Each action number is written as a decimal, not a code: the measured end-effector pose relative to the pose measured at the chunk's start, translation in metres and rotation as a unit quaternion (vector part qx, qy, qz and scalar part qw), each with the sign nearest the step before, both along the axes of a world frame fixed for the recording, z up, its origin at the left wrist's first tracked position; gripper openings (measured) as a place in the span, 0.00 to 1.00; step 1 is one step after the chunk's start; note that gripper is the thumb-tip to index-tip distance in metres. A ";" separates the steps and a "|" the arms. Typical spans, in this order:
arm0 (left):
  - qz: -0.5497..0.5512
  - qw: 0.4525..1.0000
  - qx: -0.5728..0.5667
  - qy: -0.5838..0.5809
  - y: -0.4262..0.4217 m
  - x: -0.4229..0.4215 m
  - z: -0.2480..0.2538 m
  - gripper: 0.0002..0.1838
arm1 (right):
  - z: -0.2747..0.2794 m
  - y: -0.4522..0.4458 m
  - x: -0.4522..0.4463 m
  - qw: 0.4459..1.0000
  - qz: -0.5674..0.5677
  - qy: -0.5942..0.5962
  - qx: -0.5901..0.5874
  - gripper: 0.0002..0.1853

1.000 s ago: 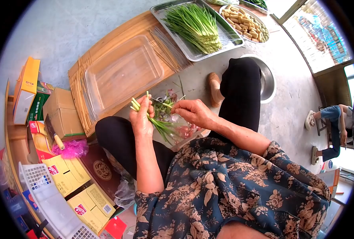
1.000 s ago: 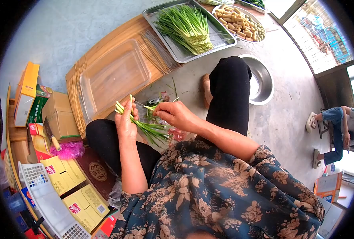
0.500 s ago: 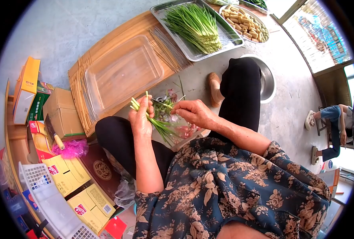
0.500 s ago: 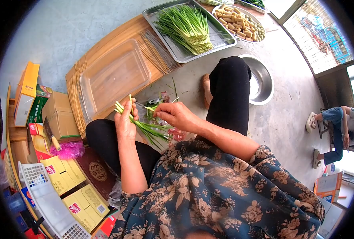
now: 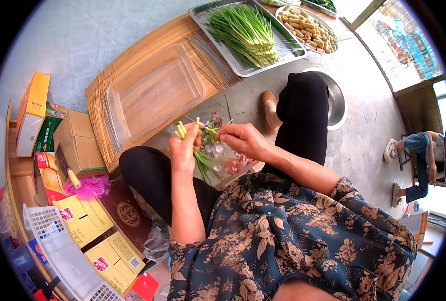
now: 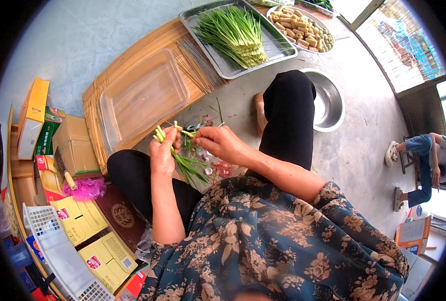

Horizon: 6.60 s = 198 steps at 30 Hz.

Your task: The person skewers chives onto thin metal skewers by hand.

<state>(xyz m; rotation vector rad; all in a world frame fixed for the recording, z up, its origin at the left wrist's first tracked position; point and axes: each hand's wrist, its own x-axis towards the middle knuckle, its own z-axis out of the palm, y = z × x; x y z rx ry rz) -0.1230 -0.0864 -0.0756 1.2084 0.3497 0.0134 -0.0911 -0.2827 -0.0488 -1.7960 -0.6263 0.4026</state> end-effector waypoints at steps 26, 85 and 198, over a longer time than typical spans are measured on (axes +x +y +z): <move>-0.139 0.980 0.136 -0.035 -0.039 -0.002 -0.001 0.09 | -0.004 -0.002 0.013 0.968 -0.063 0.201 0.140 0.10; 0.089 0.993 -0.060 -0.049 0.001 0.003 0.000 0.14 | -0.003 -0.002 0.000 0.999 0.008 0.038 0.025 0.09; -0.036 0.857 0.484 -0.172 -0.036 -0.004 -0.001 0.10 | -0.004 -0.006 0.010 0.973 -0.071 0.186 0.116 0.12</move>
